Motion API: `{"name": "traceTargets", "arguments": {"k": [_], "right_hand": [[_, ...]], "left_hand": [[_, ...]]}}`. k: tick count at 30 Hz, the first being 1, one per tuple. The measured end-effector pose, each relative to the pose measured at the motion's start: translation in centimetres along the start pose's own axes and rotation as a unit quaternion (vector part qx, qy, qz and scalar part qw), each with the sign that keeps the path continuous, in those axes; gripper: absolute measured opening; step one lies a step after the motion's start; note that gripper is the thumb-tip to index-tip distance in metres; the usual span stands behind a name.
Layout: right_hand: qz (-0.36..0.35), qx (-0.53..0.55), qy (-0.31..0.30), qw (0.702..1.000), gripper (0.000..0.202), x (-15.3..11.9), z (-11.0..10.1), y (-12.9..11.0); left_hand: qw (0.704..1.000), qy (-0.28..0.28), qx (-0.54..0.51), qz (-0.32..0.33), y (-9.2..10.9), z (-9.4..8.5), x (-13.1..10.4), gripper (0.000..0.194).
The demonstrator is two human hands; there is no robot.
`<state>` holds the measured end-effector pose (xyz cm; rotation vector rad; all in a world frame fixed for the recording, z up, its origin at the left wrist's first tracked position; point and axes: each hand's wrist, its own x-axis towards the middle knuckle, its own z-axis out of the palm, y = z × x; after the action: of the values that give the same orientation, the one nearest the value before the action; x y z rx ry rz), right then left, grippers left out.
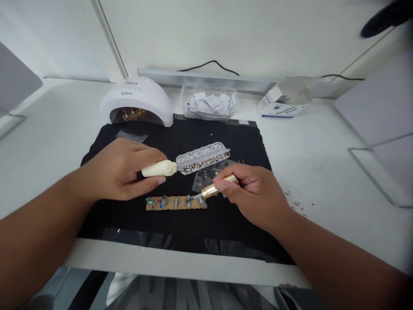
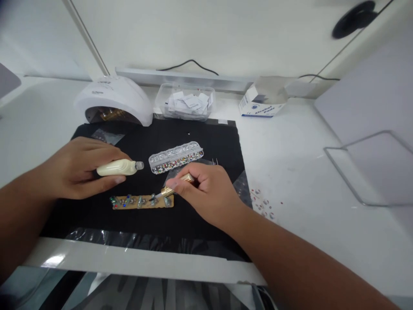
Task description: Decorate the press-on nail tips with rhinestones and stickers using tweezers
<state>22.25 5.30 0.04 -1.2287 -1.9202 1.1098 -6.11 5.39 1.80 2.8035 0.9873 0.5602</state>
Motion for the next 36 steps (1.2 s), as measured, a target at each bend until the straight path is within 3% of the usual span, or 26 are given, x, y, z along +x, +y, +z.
{"name": "traceTargets", "arguments": {"k": [6, 11, 18, 25, 36], "right_hand": [[-0.014, -0.072, 0.011, 0.997, 0.024, 0.07, -0.3, -0.21], [0.028, -0.03, 0.03, 0.999, 0.026, 0.02, -0.67, -0.35], [0.004, -0.056, 0.04, 0.998, 0.026, 0.05, -0.1, -0.69], [0.044, -0.029, 0.044, 0.998, 0.029, 0.15, -0.68, -0.47], [0.046, -0.048, 0.035, 0.997, 0.033, 0.37, -0.22, -0.49]], "left_hand": [[1.0, -0.012, -0.009, -0.004, 0.09, 0.04, 0.0, 0.015], [0.999, -0.026, -0.014, -0.015, 0.11, -0.08, 0.02, 0.016], [1.0, -0.012, -0.001, -0.005, -0.01, 0.04, -0.02, 0.017], [1.0, -0.02, 0.002, -0.007, 0.23, -0.12, -0.12, 0.016], [1.0, -0.007, 0.003, 0.011, 0.33, -0.12, 0.08, 0.012]]}}
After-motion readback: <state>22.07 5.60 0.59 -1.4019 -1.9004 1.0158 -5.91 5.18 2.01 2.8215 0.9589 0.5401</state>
